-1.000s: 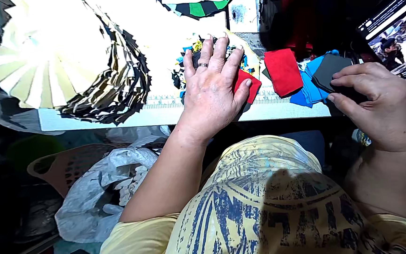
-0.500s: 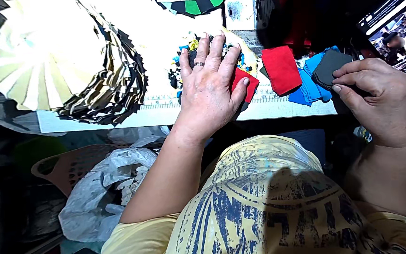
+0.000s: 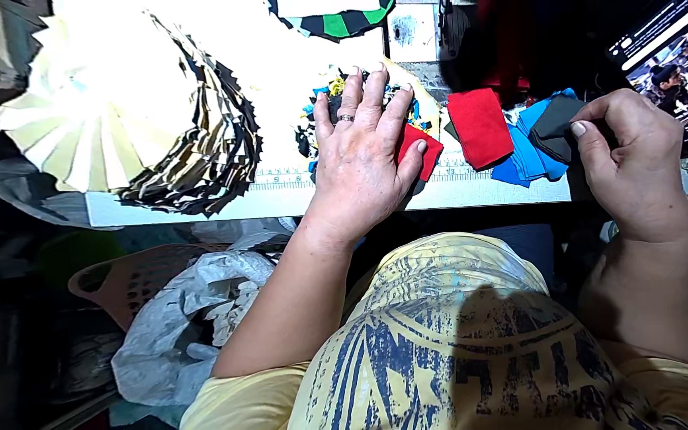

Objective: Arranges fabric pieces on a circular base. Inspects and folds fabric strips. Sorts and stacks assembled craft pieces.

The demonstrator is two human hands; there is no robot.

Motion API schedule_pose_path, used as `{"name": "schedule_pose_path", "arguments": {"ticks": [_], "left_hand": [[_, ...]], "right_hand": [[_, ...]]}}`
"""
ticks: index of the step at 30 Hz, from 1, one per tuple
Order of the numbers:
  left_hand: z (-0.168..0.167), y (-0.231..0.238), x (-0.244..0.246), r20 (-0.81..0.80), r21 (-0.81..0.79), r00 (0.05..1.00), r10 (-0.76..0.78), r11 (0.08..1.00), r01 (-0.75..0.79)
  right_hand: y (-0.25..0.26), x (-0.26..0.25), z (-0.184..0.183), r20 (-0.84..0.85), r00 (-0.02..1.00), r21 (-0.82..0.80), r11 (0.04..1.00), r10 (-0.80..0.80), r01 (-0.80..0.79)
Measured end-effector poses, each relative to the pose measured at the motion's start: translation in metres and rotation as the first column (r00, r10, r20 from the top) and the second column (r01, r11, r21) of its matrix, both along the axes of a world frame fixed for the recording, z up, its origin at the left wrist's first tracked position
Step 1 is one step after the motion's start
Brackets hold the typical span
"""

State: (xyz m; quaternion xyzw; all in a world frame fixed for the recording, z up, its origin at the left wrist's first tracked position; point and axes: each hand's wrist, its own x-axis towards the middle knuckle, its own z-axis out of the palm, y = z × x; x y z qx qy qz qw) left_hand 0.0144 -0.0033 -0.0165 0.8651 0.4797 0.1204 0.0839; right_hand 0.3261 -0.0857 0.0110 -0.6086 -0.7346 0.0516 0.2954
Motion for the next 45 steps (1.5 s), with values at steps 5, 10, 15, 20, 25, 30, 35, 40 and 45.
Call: {"name": "schedule_pose_path", "arguments": {"ticks": [5, 10, 15, 20, 25, 30, 35, 40, 45], "left_hand": [[-0.001, 0.0, 0.0, 0.001, -0.004, 1.0, -0.006, 1.0, 0.006], [0.006, 0.0, -0.006, 0.066, -0.071, 0.997, -0.026, 0.997, 0.031], [0.024, -0.001, -0.007, 0.31, 0.019, 0.948, -0.068, 0.998, 0.066], [0.04, -0.007, 0.006, 0.731, -0.119, 0.673, -0.113, 0.95, 0.289], [0.049, -0.008, 0.011, 0.923, -0.382, 0.292, 0.249, 0.677, 0.629], [0.052, 0.002, 0.0, 0.938, -0.275, 0.314, 0.146, 0.864, 0.421], [0.037, 0.003, -0.006, 0.766, -0.13, 0.642, -0.02, 0.974, 0.185], [0.027, 0.003, -0.002, 0.554, -0.102, 0.831, -0.048, 0.987, 0.124], [0.027, 0.006, 0.003, 0.455, -0.144, 0.89, -0.012, 0.986, 0.087]], "right_hand": [[0.019, 0.007, 0.001, -0.079, 0.995, 0.039, 0.998, -0.054, 0.057], [0.033, 0.016, 0.014, -0.239, 0.969, 0.14, 0.986, -0.059, 0.094], [0.036, 0.009, 0.026, -0.33, 0.944, 0.18, 0.982, 0.007, 0.056], [0.041, -0.034, 0.04, -0.514, 0.796, 0.217, 0.946, 0.32, -0.24], [0.046, -0.085, 0.046, -0.657, 0.59, 0.26, 0.876, 0.469, -0.407], [0.053, -0.105, 0.027, -0.698, 0.609, 0.202, 0.92, 0.376, -0.336], [0.049, -0.118, -0.001, -0.548, 0.798, 0.087, 0.966, 0.251, -0.244], [0.048, -0.123, -0.007, -0.242, 0.956, 0.033, 0.986, 0.167, -0.164], [0.051, -0.129, -0.006, -0.081, 0.985, -0.014, 0.987, 0.155, -0.157]]}}
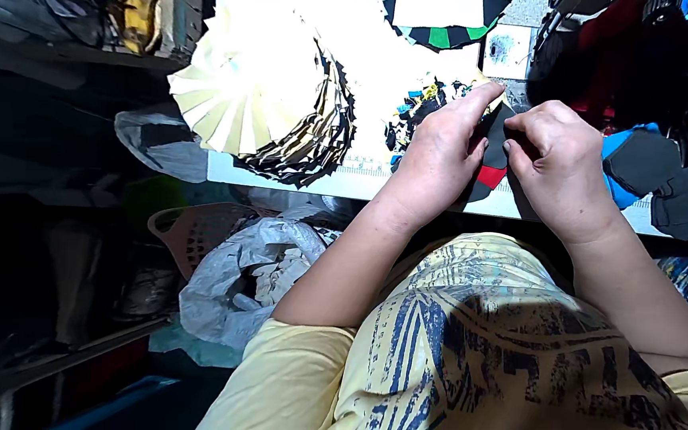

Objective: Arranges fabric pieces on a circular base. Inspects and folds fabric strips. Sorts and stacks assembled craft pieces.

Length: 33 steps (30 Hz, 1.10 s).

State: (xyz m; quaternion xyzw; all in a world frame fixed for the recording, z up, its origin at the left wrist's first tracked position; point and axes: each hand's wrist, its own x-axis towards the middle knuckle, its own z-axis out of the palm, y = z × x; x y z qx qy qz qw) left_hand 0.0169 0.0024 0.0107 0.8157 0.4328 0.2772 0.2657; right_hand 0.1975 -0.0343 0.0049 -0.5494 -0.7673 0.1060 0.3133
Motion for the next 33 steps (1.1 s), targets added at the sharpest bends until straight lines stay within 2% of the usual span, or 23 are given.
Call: {"name": "schedule_pose_path", "arguments": {"ticks": [5, 10, 15, 21, 24, 27, 30, 31, 33], "left_hand": [[0.001, 0.002, 0.001, -0.021, -0.072, 1.0, 0.021, 0.997, -0.023], [0.0, 0.006, 0.001, -0.011, -0.121, 0.999, 0.04, 0.992, -0.042], [0.0, 0.006, 0.001, -0.016, -0.098, 0.999, 0.033, 0.995, -0.035], [0.005, 0.004, 0.002, -0.057, -0.03, 0.998, 0.028, 0.999, -0.029], [0.01, 0.0, 0.0, -0.142, 0.088, 0.983, 0.119, 0.99, -0.107], [0.011, 0.001, -0.004, -0.211, 0.208, 0.95, 0.229, 0.96, -0.185], [-0.013, 0.011, -0.026, -0.19, 0.337, 0.963, 0.19, 0.934, -0.118], [-0.018, 0.013, -0.031, -0.188, 0.351, 0.966, 0.177, 0.931, -0.102], [-0.001, 0.006, -0.023, -0.233, 0.24, 0.956, 0.18, 0.963, -0.123]], "right_hand": [[0.002, -0.004, 0.0, 0.049, 0.999, -0.025, 0.999, -0.024, 0.025], [0.002, 0.015, 0.013, -0.104, 0.993, -0.015, 0.998, -0.058, 0.057], [0.0, 0.032, 0.013, -0.178, 0.984, 0.104, 0.993, -0.032, 0.051], [-0.012, 0.013, 0.007, -0.028, 0.986, 0.098, 0.982, 0.163, -0.16], [-0.014, 0.005, -0.002, 0.099, 0.963, 0.033, 0.966, 0.251, -0.255], [-0.019, 0.0, -0.006, 0.199, 0.945, -0.016, 0.965, 0.259, -0.262], [-0.024, -0.004, -0.006, 0.231, 0.942, -0.032, 0.97, 0.244, -0.243], [-0.026, -0.006, -0.006, 0.237, 0.942, -0.04, 0.971, 0.24, -0.237], [-0.031, -0.011, -0.003, 0.231, 0.942, -0.062, 0.97, 0.243, -0.235]]}}
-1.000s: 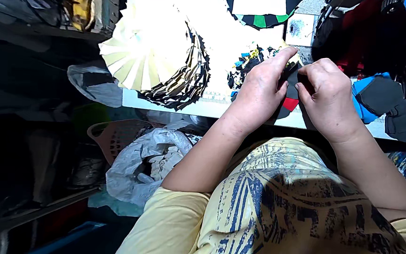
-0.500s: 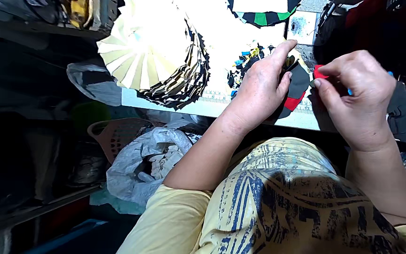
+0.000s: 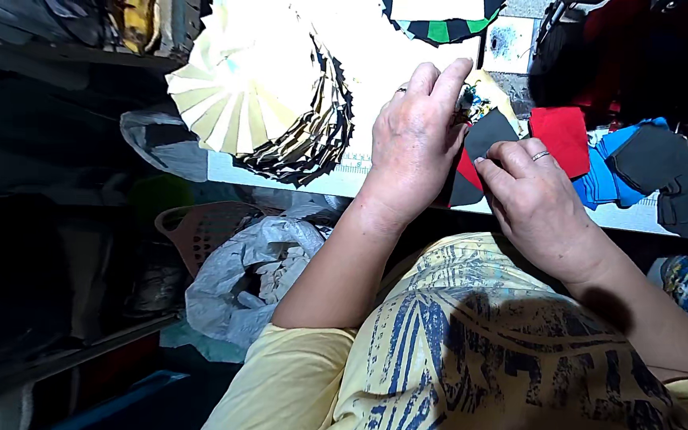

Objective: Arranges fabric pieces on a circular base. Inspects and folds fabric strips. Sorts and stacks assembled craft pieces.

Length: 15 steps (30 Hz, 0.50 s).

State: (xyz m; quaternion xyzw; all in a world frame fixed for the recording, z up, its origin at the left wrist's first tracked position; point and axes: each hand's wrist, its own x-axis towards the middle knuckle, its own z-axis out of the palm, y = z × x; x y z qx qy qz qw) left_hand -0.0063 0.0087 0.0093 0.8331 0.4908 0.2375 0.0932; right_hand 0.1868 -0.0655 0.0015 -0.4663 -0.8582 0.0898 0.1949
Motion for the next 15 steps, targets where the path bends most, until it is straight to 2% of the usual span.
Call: {"name": "schedule_pose_path", "arguments": {"ticks": [3, 5, 7, 9, 11, 15], "left_hand": [[0.014, -0.003, 0.003, -0.035, -0.093, 0.999, -0.002, 0.996, -0.001], [0.014, -0.003, -0.001, -0.022, -0.07, 0.999, -0.047, 0.997, 0.045], [0.014, -0.005, -0.003, 0.011, -0.018, 0.998, -0.066, 0.998, 0.066], [0.013, -0.011, -0.001, 0.035, 0.02, 0.997, -0.064, 0.998, 0.063], [0.01, -0.018, 0.006, 0.019, -0.022, 0.998, -0.054, 0.998, 0.055], [-0.002, -0.023, 0.022, -0.155, -0.161, 0.988, -0.016, 0.987, -0.009]], "right_hand": [[-0.005, 0.001, 0.006, -0.098, 0.993, -0.088, 0.994, 0.059, -0.067], [-0.007, 0.011, 0.01, -0.209, 0.975, -0.12, 0.988, 0.073, -0.099], [-0.008, 0.028, 0.019, -0.268, 0.963, -0.084, 0.995, 0.023, -0.047], [-0.008, 0.05, 0.027, -0.252, 0.967, -0.037, 0.999, -0.024, 0.015], [-0.007, 0.071, 0.032, -0.194, 0.981, -0.03, 0.999, -0.026, 0.021], [-0.006, 0.087, 0.026, -0.094, 0.996, -0.053, 0.999, -0.01, 0.005]]}}
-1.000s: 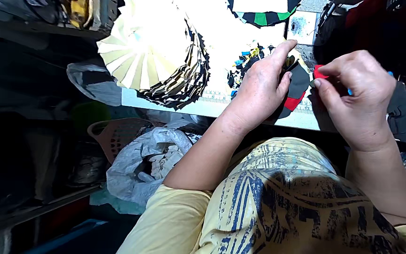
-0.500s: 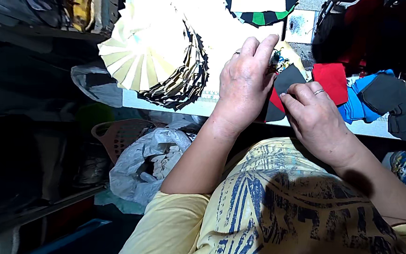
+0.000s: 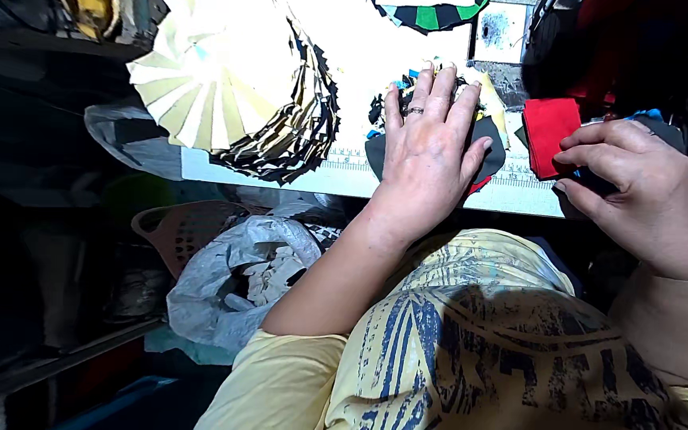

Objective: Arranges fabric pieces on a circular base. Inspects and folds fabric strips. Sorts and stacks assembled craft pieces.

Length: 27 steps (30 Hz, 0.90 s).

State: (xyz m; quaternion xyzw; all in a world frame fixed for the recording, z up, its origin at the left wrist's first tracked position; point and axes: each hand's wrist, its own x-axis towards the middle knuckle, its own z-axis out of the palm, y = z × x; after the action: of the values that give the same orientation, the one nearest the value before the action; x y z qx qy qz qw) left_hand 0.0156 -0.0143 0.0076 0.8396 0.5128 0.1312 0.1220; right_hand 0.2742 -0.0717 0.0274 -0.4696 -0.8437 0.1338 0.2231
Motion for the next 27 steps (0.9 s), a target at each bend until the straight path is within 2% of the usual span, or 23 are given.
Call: {"name": "schedule_pose_path", "arguments": {"ticks": [6, 14, 20, 23, 25, 27], "left_hand": [[-0.015, 0.005, 0.007, -0.097, -0.035, 0.995, 0.02, 0.999, -0.024], [-0.017, 0.017, -0.004, -0.079, -0.014, 0.988, -0.134, 0.991, 0.134], [-0.015, 0.016, -0.007, -0.01, -0.022, 0.989, -0.145, 0.989, 0.145], [-0.009, 0.01, -0.007, 0.067, 0.079, 0.985, -0.159, 0.985, 0.154], [-0.005, 0.004, -0.004, 0.146, 0.198, 0.96, -0.239, 0.958, 0.208], [-0.001, -0.004, 0.003, 0.205, 0.252, 0.915, -0.348, 0.922, 0.294]], "right_hand": [[0.002, 0.001, -0.005, 0.012, 1.0, 0.034, 0.999, 0.009, -0.009], [0.003, 0.002, -0.009, -0.01, 1.0, 0.071, 0.997, 0.019, -0.018], [0.014, -0.003, -0.019, -0.051, 0.997, 0.116, 0.992, -0.049, 0.054], [0.019, -0.007, -0.02, -0.045, 0.996, 0.139, 0.987, -0.072, 0.077], [0.02, -0.009, -0.02, -0.029, 0.996, 0.146, 0.986, -0.08, 0.083], [0.02, -0.009, -0.019, -0.017, 0.997, 0.141, 0.987, -0.075, 0.077]]}}
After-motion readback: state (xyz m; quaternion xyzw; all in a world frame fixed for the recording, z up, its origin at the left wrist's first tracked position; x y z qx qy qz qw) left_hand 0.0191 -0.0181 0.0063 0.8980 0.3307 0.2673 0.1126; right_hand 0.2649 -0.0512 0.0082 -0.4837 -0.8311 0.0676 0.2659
